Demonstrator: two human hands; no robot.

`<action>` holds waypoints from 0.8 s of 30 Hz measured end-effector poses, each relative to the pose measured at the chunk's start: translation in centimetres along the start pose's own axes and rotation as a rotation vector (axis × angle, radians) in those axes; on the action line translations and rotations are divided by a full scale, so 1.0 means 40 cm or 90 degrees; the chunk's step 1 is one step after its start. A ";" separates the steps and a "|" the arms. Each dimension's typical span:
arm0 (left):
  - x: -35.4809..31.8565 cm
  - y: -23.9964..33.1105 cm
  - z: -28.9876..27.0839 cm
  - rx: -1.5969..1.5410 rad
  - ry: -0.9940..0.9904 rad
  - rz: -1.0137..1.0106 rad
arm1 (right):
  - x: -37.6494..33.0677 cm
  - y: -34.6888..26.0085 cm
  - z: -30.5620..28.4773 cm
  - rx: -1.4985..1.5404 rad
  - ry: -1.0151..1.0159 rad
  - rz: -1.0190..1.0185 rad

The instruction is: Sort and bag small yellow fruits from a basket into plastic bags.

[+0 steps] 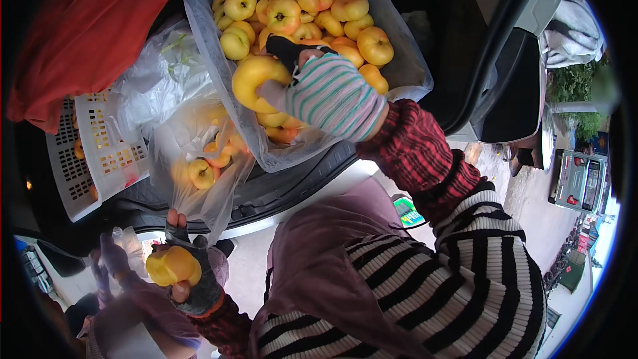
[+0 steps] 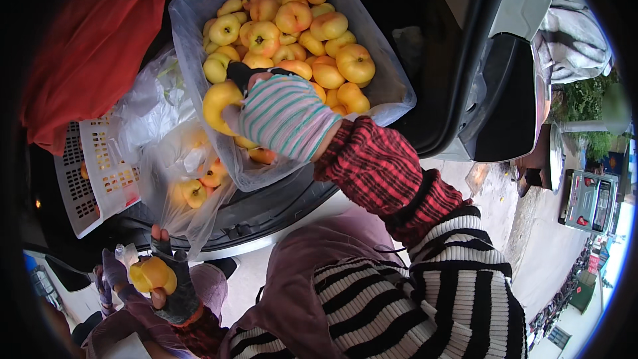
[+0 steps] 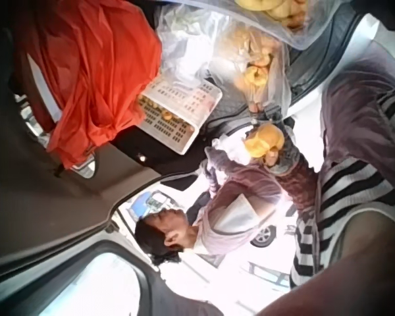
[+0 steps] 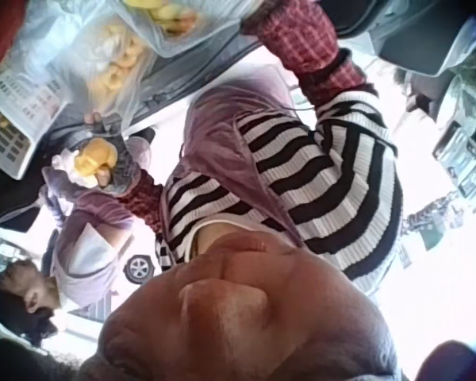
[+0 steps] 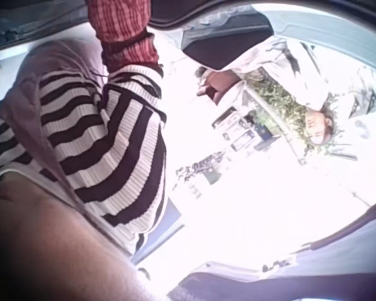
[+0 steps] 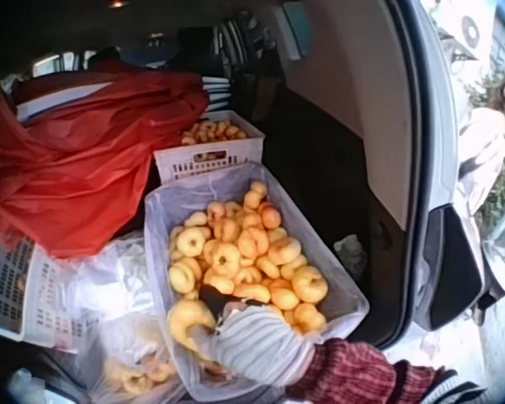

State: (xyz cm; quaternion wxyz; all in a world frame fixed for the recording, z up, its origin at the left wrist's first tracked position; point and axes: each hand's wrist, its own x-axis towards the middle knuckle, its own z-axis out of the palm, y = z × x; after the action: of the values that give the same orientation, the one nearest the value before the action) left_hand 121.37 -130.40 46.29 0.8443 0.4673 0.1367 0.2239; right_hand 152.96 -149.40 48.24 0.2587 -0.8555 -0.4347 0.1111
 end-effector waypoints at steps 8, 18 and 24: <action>0.022 -0.016 0.042 -0.032 -0.083 0.000 | -0.067 -0.090 0.084 -0.118 0.038 -0.263; 0.008 -0.004 0.029 -0.042 -0.087 0.013 | 0.195 -0.298 0.715 0.098 -0.125 0.177; 0.017 -0.003 0.032 -0.070 -0.075 0.005 | 0.194 -0.247 0.827 0.242 0.109 0.173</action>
State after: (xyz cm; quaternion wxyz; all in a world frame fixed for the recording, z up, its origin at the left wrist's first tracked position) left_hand 122.54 -131.02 46.86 0.8746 0.4329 0.0722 0.2062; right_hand 137.07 -126.92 25.99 0.4337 -0.8481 -0.2638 0.1518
